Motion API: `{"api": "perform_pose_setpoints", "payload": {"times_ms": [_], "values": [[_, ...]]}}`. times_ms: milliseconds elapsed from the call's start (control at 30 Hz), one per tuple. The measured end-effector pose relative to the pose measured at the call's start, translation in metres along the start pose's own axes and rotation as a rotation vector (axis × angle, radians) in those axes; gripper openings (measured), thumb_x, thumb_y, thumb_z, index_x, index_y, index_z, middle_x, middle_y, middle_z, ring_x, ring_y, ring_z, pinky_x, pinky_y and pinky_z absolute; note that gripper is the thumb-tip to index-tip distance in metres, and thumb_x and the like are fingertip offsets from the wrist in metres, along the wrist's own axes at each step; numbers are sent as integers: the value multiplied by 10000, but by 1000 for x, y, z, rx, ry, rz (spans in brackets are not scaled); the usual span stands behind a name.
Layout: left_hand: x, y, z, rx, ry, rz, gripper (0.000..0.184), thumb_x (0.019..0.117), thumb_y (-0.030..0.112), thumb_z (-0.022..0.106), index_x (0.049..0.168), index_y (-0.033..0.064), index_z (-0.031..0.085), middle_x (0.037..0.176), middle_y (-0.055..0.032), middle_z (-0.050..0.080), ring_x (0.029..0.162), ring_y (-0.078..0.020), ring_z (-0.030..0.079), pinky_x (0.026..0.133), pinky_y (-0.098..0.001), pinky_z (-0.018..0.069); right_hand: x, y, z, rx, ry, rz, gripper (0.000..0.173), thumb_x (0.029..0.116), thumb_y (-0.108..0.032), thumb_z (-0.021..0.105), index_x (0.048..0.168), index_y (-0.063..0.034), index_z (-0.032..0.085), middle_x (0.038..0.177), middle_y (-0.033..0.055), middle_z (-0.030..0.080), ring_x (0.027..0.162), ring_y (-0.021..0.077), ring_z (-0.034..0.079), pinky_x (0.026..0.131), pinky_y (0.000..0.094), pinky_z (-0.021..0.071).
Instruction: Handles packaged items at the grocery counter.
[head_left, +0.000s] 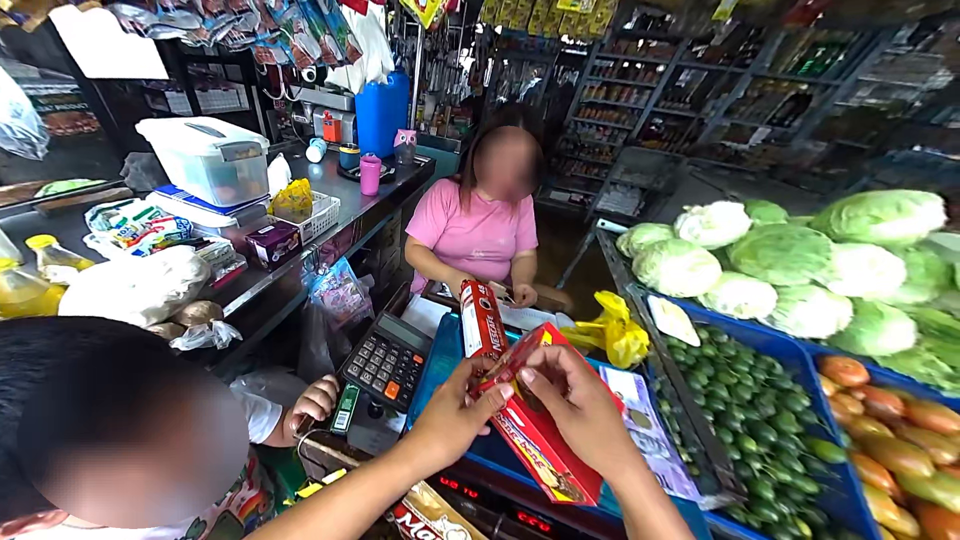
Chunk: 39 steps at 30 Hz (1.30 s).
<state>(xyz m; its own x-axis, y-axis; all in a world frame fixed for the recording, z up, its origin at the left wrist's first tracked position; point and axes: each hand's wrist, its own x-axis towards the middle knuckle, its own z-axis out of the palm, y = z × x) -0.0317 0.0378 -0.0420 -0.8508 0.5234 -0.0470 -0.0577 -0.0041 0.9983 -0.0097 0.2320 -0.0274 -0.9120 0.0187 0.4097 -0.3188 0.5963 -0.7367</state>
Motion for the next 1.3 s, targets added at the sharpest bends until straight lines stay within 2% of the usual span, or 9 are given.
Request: {"api": "perform_pose_setpoints", "payload": {"times_ms": [100,200,367,500,633,900,1133,1233,1300], "values": [[-1,0,0,-7,0,-8,495,1044,317,586,1449,73,441,1249,-128,621,1046,-180,683,826,-353,606,1,6,1,-151,47,51,513,913,-386,677,1283,-45,579,1046,56,622,901,144,607,778,316,522],[0,-1,0,-13,7,-3,486,1040,308,593,1440,70,454,1243,-125,628,1043,-179,688,823,-349,610,1,7,5,-265,87,-5,435,933,-409,651,1206,-71,668,1054,89,653,941,224,615,807,419,517],[-2,-1,0,2,-9,1,474,1028,306,611,1409,62,471,1217,-113,634,1005,-160,692,810,-332,608,8,6,5,-295,93,-36,305,972,-376,606,1073,-107,709,987,46,661,913,170,633,798,368,533],[-2,1,-2,15,-17,0,498,1007,315,642,1395,54,471,1165,-115,640,971,-157,692,809,-331,606,20,-8,-7,-268,-75,39,293,1002,-313,584,1071,-50,693,1011,94,660,938,198,635,835,395,519],[-4,3,-3,16,-34,-4,502,1000,315,653,1382,50,464,1165,-110,649,990,-152,692,816,-327,604,34,-21,-16,-115,-220,165,261,1045,-280,554,1103,-51,665,961,25,633,850,60,600,785,257,499],[-5,5,-1,8,-58,-39,490,1005,304,637,1378,50,445,1181,-130,625,1005,-175,687,841,-356,604,30,-11,-2,-6,-116,80,219,1021,-247,576,1043,-65,695,920,-30,651,818,-35,599,746,139,492],[-4,6,-2,46,-68,-66,505,1005,334,620,1388,65,433,1201,-129,629,1032,-185,684,856,-371,598,29,5,-6,-42,-156,-145,256,1013,-219,539,1074,-129,770,1078,-23,707,1079,28,611,953,202,490],[-5,9,-3,69,-73,-63,517,1003,332,619,1395,52,428,1190,-135,635,1021,-189,686,855,-382,597,29,10,-9,-22,-173,-185,231,991,-231,585,1122,-131,746,1070,-39,706,1030,31,624,911,213,515],[-5,10,-4,80,-81,-66,515,1005,330,621,1392,51,426,1178,-136,638,1016,-189,687,856,-382,597,29,12,-11,-7,-179,-176,168,963,-238,619,1069,-123,680,1046,-42,687,1006,31,625,876,216,526]]}}
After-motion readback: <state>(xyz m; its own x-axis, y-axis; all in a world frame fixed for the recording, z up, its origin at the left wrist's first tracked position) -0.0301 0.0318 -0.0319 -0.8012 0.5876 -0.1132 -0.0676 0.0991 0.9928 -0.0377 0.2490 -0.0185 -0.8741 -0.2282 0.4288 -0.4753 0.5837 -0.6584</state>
